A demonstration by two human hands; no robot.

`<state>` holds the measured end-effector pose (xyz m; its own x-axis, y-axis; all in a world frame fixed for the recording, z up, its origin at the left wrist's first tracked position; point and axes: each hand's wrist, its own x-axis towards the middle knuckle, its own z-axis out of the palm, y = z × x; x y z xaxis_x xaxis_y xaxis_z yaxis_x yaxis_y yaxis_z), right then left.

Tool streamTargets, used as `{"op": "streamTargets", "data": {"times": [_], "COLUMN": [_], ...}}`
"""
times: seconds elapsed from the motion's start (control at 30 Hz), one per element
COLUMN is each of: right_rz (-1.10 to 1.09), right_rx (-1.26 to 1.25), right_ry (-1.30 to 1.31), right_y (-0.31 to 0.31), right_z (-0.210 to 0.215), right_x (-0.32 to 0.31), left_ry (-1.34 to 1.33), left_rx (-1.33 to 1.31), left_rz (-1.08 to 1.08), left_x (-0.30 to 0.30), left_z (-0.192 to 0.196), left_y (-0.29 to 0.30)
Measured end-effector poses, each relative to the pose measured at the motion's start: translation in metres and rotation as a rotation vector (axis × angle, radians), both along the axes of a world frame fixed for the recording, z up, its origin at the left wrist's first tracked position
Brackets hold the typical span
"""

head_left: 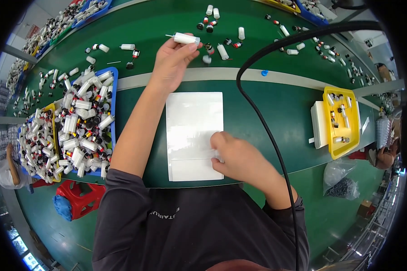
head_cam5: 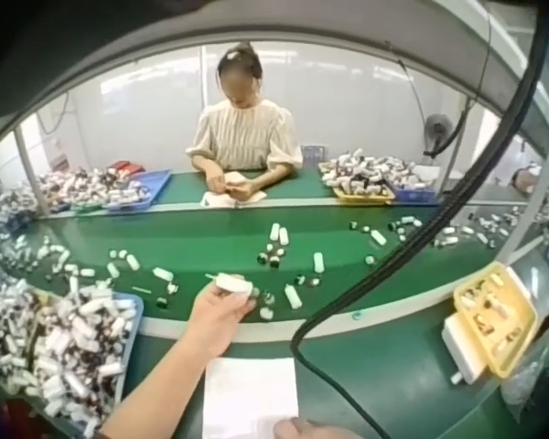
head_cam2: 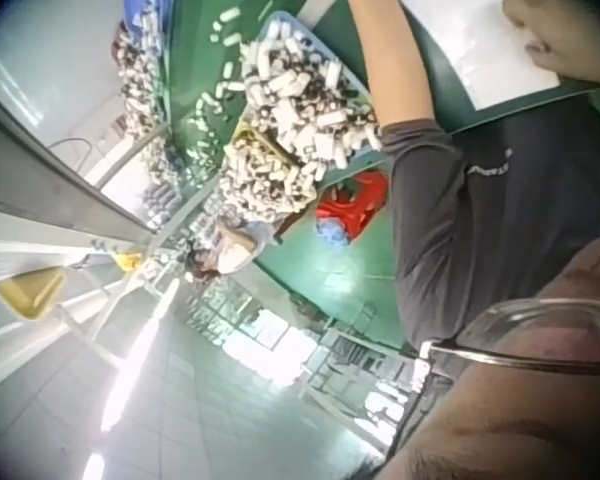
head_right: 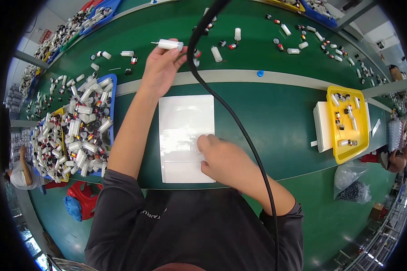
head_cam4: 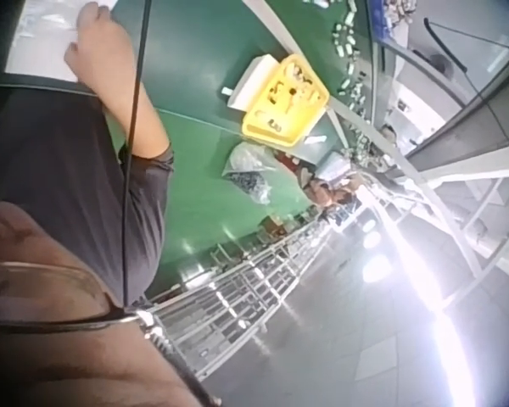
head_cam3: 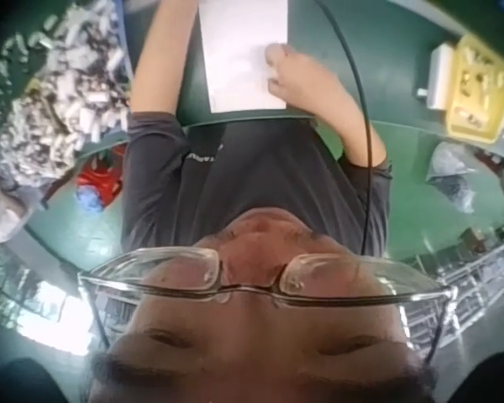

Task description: The person assembles small plastic components by hand, picking them from parts bins and placing them into a white fixture on a conveyor belt.

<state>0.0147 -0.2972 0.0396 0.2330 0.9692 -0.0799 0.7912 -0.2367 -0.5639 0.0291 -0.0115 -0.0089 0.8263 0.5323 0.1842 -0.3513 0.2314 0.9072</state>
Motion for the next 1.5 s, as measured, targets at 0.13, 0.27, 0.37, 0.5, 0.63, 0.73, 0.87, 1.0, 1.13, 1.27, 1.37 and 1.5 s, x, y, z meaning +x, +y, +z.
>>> {"op": "streamTargets", "data": {"times": [0.13, 0.27, 0.37, 0.5, 0.63, 0.73, 0.87, 1.0, 1.13, 1.27, 1.37, 1.5], "right_rz": [-0.422, -0.470, -0.506, -0.513, -0.617, -0.634, -0.624, -0.636, -0.602, -0.604, -0.550, -0.575], "right_rx": [0.221, 0.682, 0.726, 0.772, 0.792, 0.832, 0.851, 0.817, 0.859, 0.952, 0.935, 0.896], "right_ry": [0.270, 0.159, 0.342, 0.612, 0.762, 0.922, 1.133, 1.318, 1.293, 1.116, 0.776, 0.732], "right_y": [0.025, 0.072, 0.089, 0.086, 0.089, 0.090, 0.081, 0.077, 0.078, 0.083, 0.083, 0.079], "right_z": [0.026, -0.019, -0.032, -0.053, -0.061, -0.069, -0.067, -0.069, -0.067, -0.066, -0.063, -0.070], "right_x": [0.034, 0.051, 0.050, 0.058, 0.062, 0.071, 0.084, 0.090, 0.084, 0.081, 0.080, 0.088], "left_ry": [-0.155, -0.110, 0.003, 0.007, 0.012, 0.068, 0.045, 0.115, 0.159, 0.092, 0.041, 0.048], "left_rx": [-0.508, -0.740, -0.661, -0.650, -0.646, -0.590, -0.405, -0.222, -0.149, -0.244, -0.360, -0.364], "left_rz": [-0.210, -0.253, -0.369, -0.384, -0.407, -0.443, -0.496, -0.434, -0.374, -0.338, -0.336, -0.333], "left_x": [-0.011, -0.011, -0.010, -0.010, -0.013, -0.015, -0.011, -0.010, -0.009, -0.007, -0.007, -0.007], "left_z": [0.006, 0.012, 0.006, 0.003, 0.005, 0.005, -0.006, -0.008, -0.012, -0.015, -0.014, -0.013], "left_y": [-0.024, -0.047, -0.055, -0.064, -0.071, -0.073, -0.062, -0.061, -0.060, -0.060, -0.060, -0.057]}}
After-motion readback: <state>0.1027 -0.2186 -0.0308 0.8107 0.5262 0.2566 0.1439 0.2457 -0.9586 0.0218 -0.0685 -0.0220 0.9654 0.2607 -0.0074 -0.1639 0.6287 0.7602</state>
